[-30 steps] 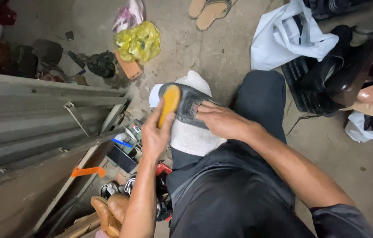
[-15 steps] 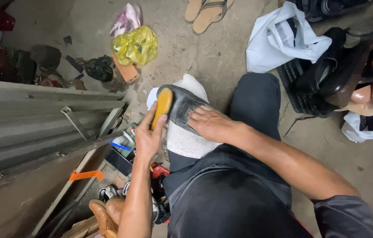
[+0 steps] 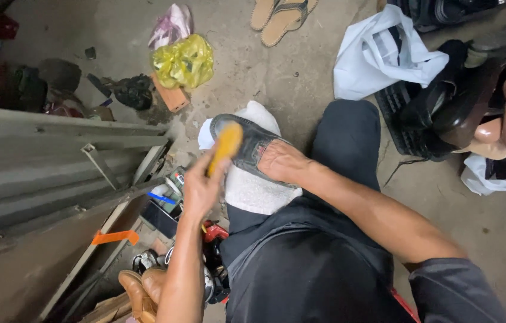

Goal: The person sits on the floor and repeatedly brushes a black shoe with a yellow brush. The shoe is held in the left hand and brushed on the upper and sole areas. The person adjusts the shoe's orientation several times to reach different surfaces.

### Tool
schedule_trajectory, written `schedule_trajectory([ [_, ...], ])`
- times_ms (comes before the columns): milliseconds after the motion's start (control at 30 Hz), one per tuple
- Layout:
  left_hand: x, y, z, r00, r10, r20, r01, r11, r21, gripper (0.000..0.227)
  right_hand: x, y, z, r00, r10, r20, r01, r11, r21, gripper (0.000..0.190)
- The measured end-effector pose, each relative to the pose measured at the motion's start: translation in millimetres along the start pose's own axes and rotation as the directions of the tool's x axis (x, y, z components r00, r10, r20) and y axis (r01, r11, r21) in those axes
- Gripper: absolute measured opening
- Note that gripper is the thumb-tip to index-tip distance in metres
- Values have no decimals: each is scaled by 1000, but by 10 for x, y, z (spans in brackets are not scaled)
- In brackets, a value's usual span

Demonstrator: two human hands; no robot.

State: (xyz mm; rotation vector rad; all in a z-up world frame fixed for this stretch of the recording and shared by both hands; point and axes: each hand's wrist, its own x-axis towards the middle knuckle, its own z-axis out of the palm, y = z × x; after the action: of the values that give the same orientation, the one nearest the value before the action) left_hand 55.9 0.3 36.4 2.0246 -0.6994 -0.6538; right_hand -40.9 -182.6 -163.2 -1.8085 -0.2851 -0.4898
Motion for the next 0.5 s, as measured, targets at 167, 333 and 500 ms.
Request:
schedule_trajectory([
  [167,-13,155,58,991,124,54,-127,990,67,52,4,96,24,997,-54,50,73,775,-628,41],
  [333,35,-43,25,997,-9,-79,19,992,126,45,39,-40,41,994,-66,88,107,750,-652,39],
  [500,19,209,-51,991,87,98,-93,994,55,51,-84,140,44,990,-76,121,141,660,-738,38],
])
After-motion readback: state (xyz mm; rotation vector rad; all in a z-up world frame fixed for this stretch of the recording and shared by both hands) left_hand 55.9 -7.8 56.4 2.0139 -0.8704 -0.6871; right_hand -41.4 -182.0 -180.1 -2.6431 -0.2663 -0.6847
